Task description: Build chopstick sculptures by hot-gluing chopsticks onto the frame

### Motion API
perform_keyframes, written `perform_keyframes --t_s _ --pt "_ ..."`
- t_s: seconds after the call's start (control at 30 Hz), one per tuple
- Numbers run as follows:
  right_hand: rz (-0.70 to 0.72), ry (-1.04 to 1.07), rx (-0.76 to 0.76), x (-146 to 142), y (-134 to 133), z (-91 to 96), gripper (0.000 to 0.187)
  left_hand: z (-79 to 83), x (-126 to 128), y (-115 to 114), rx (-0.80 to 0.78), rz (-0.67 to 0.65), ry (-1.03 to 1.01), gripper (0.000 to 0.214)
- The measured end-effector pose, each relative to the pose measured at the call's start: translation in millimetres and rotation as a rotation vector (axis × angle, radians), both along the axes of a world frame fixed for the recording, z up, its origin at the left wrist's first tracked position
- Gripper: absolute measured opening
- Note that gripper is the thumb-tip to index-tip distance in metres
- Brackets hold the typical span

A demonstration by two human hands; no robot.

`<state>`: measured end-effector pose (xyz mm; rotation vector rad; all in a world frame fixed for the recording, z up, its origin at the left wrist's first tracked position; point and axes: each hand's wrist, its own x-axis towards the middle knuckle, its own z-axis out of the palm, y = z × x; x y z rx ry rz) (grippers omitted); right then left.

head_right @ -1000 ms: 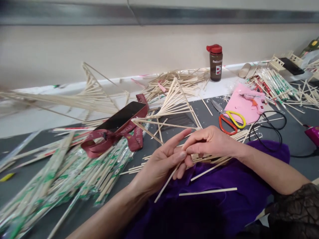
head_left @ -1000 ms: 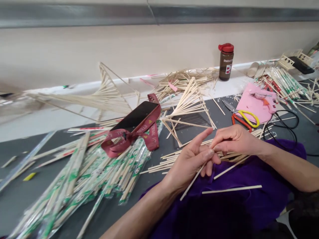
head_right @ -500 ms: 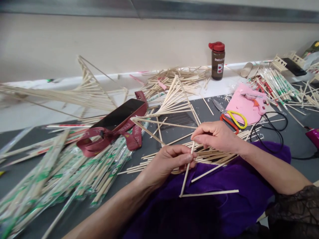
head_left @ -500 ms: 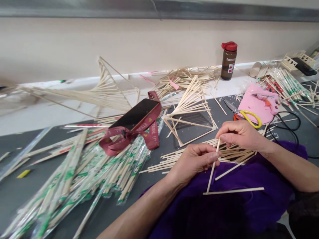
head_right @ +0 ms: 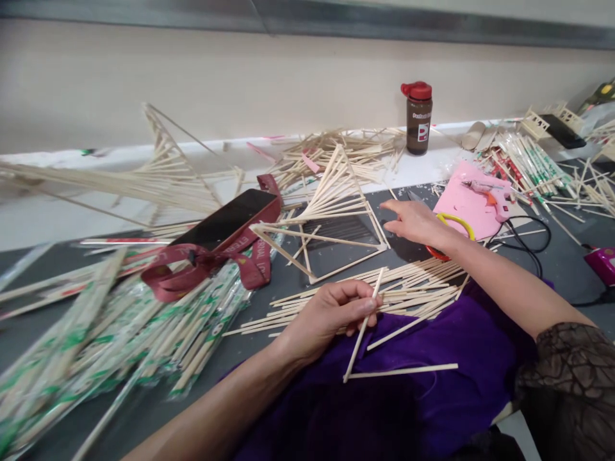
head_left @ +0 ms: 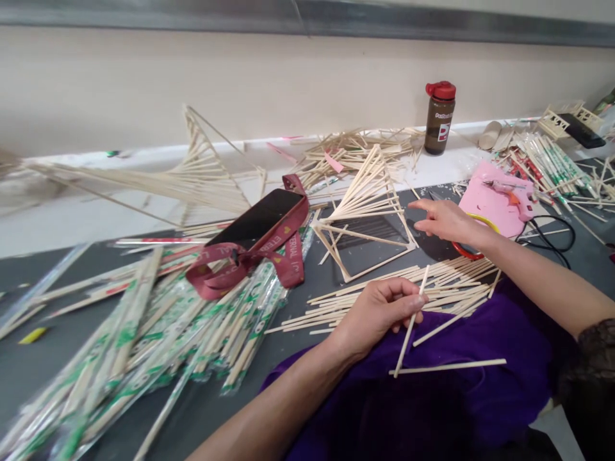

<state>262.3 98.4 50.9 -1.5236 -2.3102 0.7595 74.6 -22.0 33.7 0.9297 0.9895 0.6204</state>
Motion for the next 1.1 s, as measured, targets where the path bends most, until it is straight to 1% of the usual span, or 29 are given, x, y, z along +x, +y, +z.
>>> perform_keyframes --t_s 0.1,0.17,0.23,0.3,0.47,0.57,0.67,0.8,0.9,0.97,1.1 --pt "0.077 -0.050 0.031 -6 11 -3.6 0.037 -0.8 0 0 -0.004 -0.030 0.002 0.040" --pt "0.111 -0.058 0.049 -9 16 -5.4 0.026 -1.4 0 1 -0.004 -0.015 0.005 0.039" --pt "0.105 -0.040 0.048 -10 20 -6.4 0.021 -2.2 -1 1 -0.006 0.012 0.006 0.037" --pt "0.038 0.022 0.037 -7 25 -7.1 0.021 -3.3 -1 0 -0.008 0.020 0.001 0.037" --pt "-0.232 0.217 0.032 14 35 -8.1 0.023 -6.2 -2 1 -0.006 0.005 -0.006 0.035" --pt "-0.348 0.231 0.054 30 40 -5.2 0.022 -6.3 -1 1 -0.005 0.004 -0.001 0.033" --pt "-0.422 0.164 0.104 45 43 -1.5 0.022 -6.0 -1 2 0.001 0.003 0.001 0.033" --pt "-0.484 0.072 0.218 68 48 -2.5 0.023 -7.0 -1 3 0.013 -0.005 0.019 0.034" --pt "-0.538 0.066 0.208 83 49 -6.5 0.022 -6.5 -2 2 0.041 -0.014 0.029 0.035" --pt "-0.526 0.039 0.221 88 47 -8.1 0.020 -4.0 -3 0 0.101 -0.009 0.031 0.032" --pt "-0.444 -0.090 0.250 93 37 -6.5 0.021 3.7 -5 -4 0.284 0.035 0.089 0.023"
